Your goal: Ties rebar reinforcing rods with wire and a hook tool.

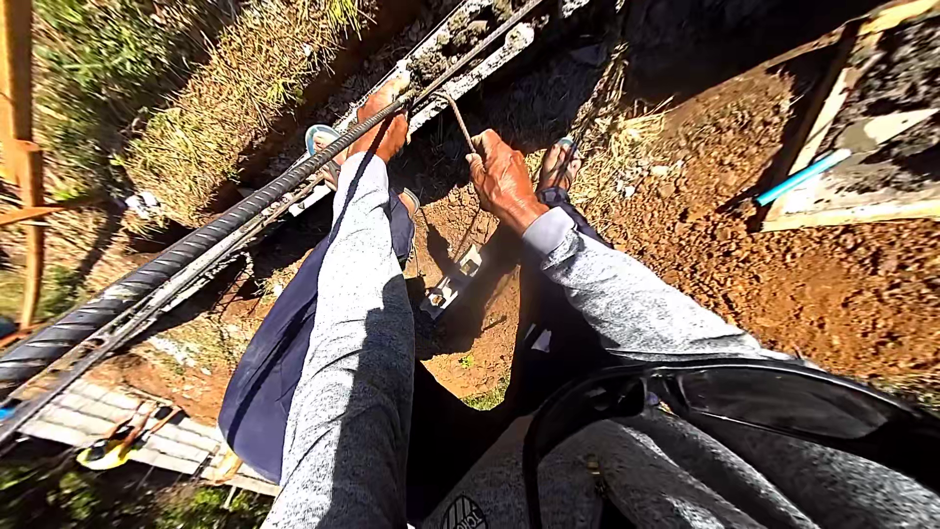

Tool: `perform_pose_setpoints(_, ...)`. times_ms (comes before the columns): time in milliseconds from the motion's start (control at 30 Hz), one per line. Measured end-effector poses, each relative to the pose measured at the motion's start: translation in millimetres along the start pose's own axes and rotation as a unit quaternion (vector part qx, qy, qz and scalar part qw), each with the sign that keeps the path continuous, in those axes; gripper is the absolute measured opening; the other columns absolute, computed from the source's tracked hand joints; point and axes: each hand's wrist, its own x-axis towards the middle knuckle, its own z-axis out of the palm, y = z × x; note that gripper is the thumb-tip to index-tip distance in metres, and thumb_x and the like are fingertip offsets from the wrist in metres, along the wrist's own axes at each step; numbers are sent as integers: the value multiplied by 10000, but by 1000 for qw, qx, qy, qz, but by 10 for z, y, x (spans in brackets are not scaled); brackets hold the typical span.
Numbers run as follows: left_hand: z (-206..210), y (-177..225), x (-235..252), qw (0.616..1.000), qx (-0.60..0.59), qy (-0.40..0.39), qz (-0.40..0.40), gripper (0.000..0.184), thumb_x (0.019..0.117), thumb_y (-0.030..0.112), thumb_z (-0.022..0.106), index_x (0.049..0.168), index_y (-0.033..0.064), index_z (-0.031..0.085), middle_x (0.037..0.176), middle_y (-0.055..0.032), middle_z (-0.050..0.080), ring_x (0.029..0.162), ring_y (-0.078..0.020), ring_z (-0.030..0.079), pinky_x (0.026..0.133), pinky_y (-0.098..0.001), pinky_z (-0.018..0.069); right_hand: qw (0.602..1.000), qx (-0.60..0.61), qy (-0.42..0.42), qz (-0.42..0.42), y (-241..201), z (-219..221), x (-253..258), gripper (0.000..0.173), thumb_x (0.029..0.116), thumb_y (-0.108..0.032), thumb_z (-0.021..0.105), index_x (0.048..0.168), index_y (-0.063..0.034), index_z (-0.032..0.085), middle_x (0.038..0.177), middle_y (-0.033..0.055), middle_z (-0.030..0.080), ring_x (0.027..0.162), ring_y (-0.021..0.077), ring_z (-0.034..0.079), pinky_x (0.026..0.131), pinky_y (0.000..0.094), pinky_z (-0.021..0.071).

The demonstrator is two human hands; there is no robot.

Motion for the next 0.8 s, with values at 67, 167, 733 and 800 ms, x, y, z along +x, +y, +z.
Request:
perform_pose_setpoints(67,-62,-27,69,999,-28,-33,5,548,970,139,571,1503,255,523,1370,-68,652,1163,-241,666,1004,-511,525,1000,2,0,-2,-8,7,-6,321,1061,-309,485,1314,-141,590,1043,122,728,948,312,721,832,546,570)
perform_pose_setpoints(167,-148,-47,106,997,-29,-64,31,534,970,123,571,1492,226,532,1300,-102,680,1054,-259,702,936,-515,560,1000,7,-3,3,-46,38,7,312,1060,-313,490,1302,-145,594,1030,112,729,936,301,723,827,540,573)
perform_pose_setpoints(733,-630,181,255,978,25,-203,-34,344,986,167,590,1297,286,676,943,-37,717,704,-147,646,683,-423,556,996,71,-50,12,-165,73,-118,387,1021,-226,481,1389,-131,553,1084,122,719,964,273,715,857,512,571)
perform_pose_setpoints(800,-640,176,258,979,38,-199,-25,319,978,166,596,1266,270,689,924,-36,708,691,-146,635,665,-413,549,990,121,-75,4,-158,144,-150,414,1028,-198,494,1434,-121,515,1109,124,712,921,252,725,834,489,601)
